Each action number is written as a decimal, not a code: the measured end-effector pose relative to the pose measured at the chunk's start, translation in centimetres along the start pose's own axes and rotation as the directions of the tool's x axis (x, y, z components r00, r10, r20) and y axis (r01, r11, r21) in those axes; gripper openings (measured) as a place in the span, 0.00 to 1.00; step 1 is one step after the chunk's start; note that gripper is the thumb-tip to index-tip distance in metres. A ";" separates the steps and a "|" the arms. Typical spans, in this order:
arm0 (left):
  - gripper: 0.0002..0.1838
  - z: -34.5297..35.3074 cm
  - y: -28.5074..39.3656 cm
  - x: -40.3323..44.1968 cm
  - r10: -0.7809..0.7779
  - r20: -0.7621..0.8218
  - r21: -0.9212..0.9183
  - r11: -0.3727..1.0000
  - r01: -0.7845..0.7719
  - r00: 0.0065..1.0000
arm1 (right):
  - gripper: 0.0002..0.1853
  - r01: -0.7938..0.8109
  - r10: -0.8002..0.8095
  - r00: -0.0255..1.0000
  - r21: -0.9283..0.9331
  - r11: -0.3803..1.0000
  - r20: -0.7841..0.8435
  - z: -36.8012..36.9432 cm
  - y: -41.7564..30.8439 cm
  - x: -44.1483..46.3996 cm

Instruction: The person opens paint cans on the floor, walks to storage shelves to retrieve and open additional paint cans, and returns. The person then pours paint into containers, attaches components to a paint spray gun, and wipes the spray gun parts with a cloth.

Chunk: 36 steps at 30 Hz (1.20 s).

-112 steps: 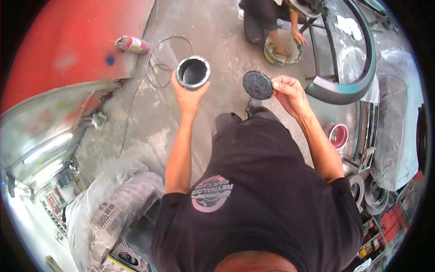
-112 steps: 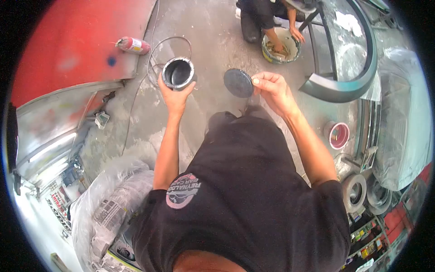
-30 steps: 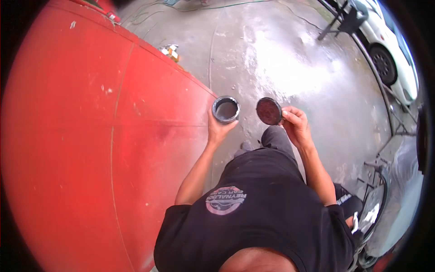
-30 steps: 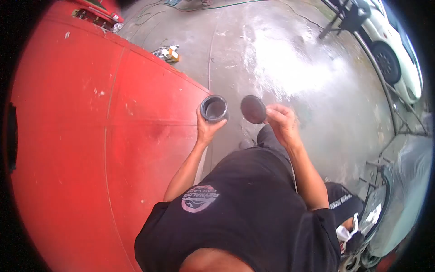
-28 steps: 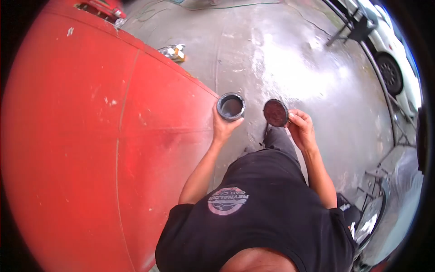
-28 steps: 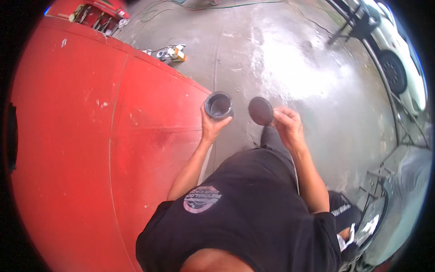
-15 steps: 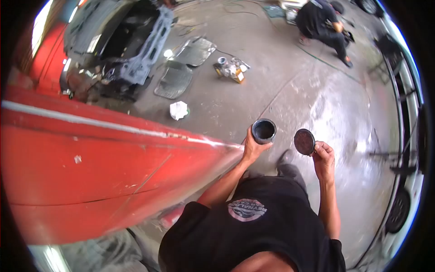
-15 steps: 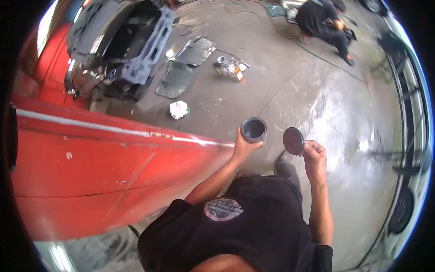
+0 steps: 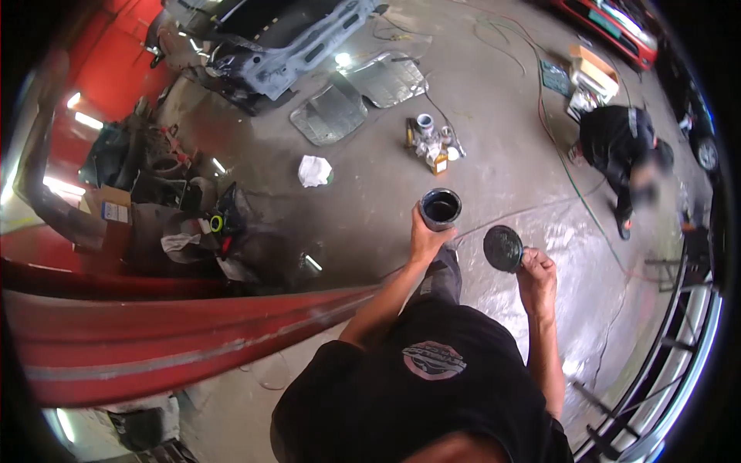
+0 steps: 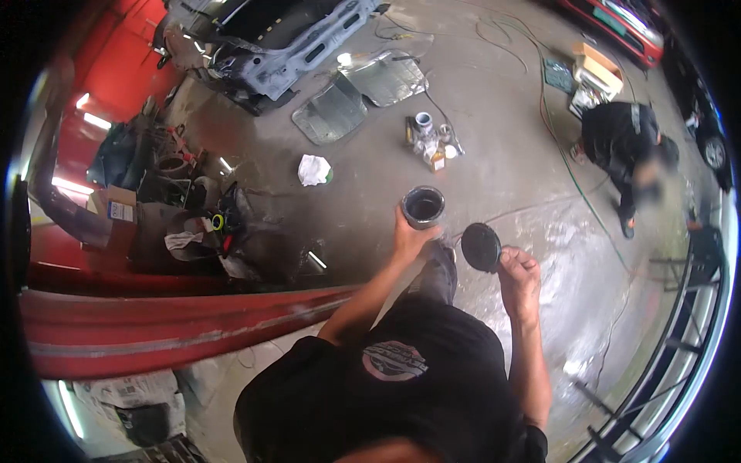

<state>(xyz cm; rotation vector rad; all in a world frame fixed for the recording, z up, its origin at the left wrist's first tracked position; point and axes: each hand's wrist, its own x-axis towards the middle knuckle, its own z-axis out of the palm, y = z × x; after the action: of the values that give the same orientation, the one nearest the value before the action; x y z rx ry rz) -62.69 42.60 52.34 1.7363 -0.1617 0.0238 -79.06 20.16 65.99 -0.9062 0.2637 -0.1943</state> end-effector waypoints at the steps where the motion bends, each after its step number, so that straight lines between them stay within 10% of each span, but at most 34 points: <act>1: 0.56 1.0 -0.8 1.9 -0.004 -0.028 -0.002 1.000 0.004 1.000 | 0.11 -0.020 0.021 1.000 -0.009 1.000 0.008 -0.4 -0.1 2.2; 12: 0.57 3.5 0.9 20.6 -0.016 0.046 0.114 0.993 0.011 0.999 | 0.12 -0.048 0.050 0.995 -0.018 0.999 0.085 -1.0 -4.7 24.3; 36: 0.53 -1.4 2.3 27.7 -0.103 -0.594 0.046 0.986 0.161 0.798 | 0.14 -0.374 0.467 0.728 -0.280 0.884 0.502 10.9 -5.0 56.5</act>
<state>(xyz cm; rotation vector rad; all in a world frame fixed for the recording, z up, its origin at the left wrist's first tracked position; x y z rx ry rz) -35.49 41.00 57.80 1.7506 0.4317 0.4756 -22.32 9.67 68.27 -0.9987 -0.0710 0.5304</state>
